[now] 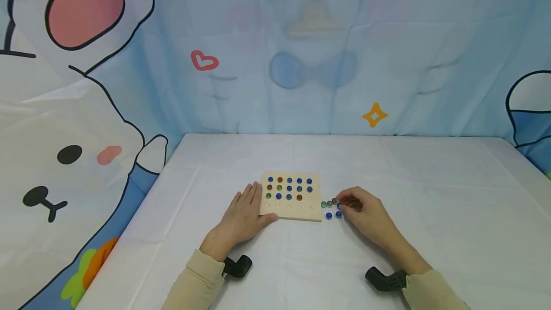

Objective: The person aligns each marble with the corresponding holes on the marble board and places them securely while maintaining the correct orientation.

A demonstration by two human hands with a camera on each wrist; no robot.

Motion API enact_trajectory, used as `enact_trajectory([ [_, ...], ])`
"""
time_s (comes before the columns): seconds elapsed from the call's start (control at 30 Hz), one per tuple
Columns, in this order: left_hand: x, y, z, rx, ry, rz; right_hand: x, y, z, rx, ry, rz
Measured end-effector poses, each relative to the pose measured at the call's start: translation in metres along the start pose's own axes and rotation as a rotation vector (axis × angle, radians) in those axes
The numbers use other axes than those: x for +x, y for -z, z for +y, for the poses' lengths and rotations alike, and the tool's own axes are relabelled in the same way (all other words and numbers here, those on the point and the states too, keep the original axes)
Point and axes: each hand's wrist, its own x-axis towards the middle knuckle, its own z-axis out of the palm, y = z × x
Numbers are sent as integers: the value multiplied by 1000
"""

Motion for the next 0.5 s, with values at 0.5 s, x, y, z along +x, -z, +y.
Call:
enact_trajectory([
  [0.5,0,0,0,-5,-3,3,-1,-1,-2,-14,34,28],
])
